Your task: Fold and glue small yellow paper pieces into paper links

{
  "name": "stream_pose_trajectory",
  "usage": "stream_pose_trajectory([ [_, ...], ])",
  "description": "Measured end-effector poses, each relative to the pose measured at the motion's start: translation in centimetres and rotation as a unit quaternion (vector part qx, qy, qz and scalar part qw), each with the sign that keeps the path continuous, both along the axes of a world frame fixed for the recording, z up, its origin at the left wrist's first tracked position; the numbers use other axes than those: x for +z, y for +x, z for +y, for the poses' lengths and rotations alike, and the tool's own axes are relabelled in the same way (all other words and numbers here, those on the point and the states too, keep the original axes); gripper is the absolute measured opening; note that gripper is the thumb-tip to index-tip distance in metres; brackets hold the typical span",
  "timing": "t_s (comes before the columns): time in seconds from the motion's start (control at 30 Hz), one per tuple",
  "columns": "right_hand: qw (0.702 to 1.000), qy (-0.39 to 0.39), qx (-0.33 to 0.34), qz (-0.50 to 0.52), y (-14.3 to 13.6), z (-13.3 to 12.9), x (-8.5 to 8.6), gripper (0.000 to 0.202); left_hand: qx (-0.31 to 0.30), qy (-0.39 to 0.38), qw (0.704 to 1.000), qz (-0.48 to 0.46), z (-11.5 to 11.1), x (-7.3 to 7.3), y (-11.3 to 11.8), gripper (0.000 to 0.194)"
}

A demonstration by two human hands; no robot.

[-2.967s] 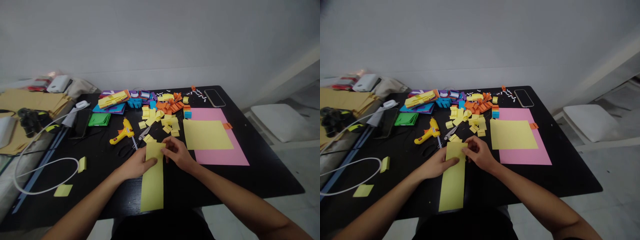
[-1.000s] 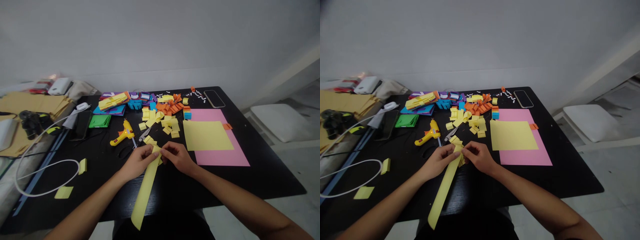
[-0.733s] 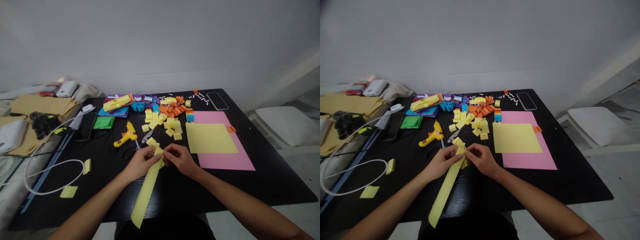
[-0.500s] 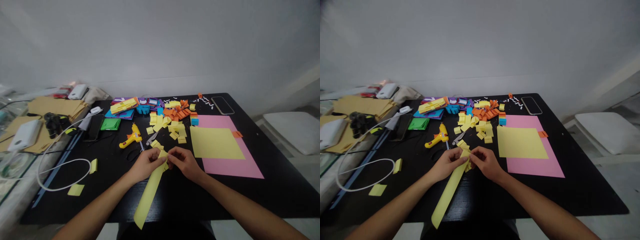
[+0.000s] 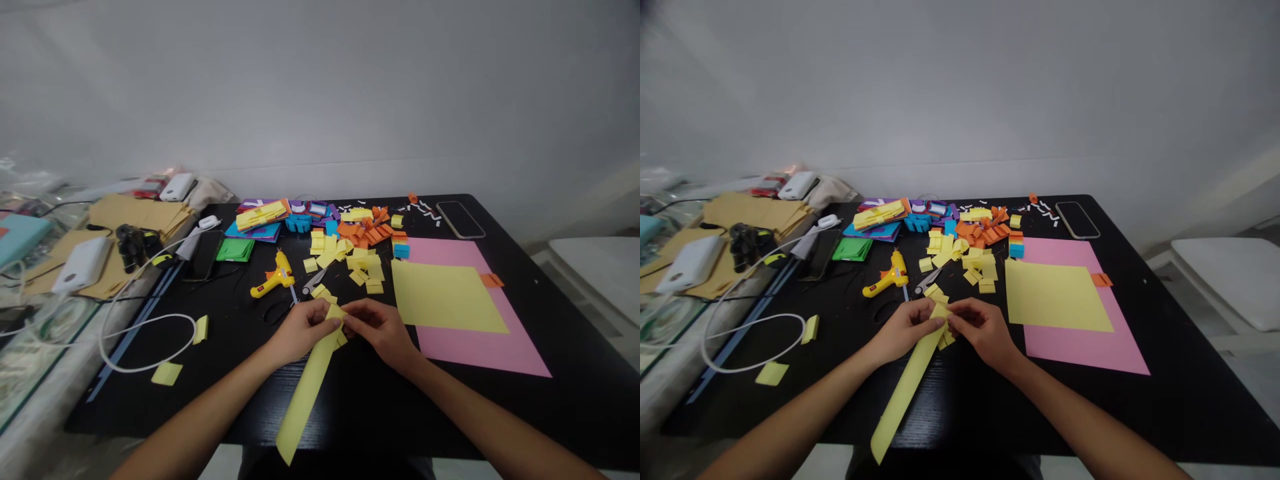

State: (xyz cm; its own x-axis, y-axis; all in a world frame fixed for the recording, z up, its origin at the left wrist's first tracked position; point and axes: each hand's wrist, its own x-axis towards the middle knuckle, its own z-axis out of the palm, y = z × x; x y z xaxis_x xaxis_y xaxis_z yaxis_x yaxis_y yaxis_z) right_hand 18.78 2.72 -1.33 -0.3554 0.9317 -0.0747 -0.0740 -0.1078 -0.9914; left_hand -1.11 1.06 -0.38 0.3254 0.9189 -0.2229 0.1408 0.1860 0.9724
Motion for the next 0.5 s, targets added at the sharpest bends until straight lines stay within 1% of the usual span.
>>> stream_pose_trajectory([
  [0.1, 1.000, -0.004, -0.004, 0.000, -0.03, 0.01, -0.05, 0.025, 0.001, 0.005, 1.000, -0.005, 0.01, 0.13, 0.02, 0.044],
  [0.27, 1.000, -0.008, -0.002, -0.010, -0.15, -0.06, 0.08, 0.025, 0.006, 0.026, 1.000, 0.017, 0.05, 0.02, 0.04, 0.047],
  [0.5, 1.000, -0.008, 0.003, 0.001, -0.15, 0.01, -0.24, 0.030, 0.017, 0.024, 1.000, -0.004, 0.07, -0.21, 0.15, 0.050],
])
